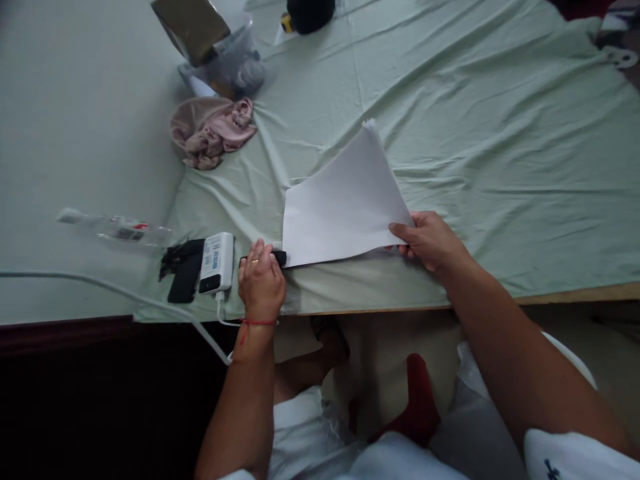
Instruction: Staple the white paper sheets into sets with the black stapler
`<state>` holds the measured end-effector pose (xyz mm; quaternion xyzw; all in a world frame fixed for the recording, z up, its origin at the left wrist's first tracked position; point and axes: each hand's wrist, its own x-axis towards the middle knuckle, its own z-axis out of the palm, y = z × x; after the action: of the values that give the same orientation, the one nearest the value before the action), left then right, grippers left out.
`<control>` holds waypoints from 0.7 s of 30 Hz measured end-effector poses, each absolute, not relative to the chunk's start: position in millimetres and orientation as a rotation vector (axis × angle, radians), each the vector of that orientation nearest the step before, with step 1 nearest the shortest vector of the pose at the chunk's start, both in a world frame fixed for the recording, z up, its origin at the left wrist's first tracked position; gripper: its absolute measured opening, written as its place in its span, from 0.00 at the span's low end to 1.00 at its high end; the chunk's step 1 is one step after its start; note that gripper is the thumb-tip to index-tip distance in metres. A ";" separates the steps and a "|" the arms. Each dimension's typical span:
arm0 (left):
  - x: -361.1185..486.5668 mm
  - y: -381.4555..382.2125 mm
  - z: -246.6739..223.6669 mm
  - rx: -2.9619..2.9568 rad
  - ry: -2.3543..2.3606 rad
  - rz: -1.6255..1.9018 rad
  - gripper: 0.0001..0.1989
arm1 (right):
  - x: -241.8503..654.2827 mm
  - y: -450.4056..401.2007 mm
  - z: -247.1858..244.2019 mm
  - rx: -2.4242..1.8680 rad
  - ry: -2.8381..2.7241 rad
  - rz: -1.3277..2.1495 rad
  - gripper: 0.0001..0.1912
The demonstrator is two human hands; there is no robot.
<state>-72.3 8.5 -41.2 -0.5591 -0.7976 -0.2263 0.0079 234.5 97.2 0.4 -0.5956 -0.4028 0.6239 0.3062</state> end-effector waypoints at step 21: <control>-25.7 4.8 -13.8 -1.472 -2.255 -2.741 0.27 | 304.6 106.2 -4.2 -1.313 -0.915 1.472 0.14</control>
<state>-25.7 4.8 -13.8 -0.3598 -0.5513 -0.6700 -0.3432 304.6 106.2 -4.2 -0.5347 -0.3726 0.5994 0.4647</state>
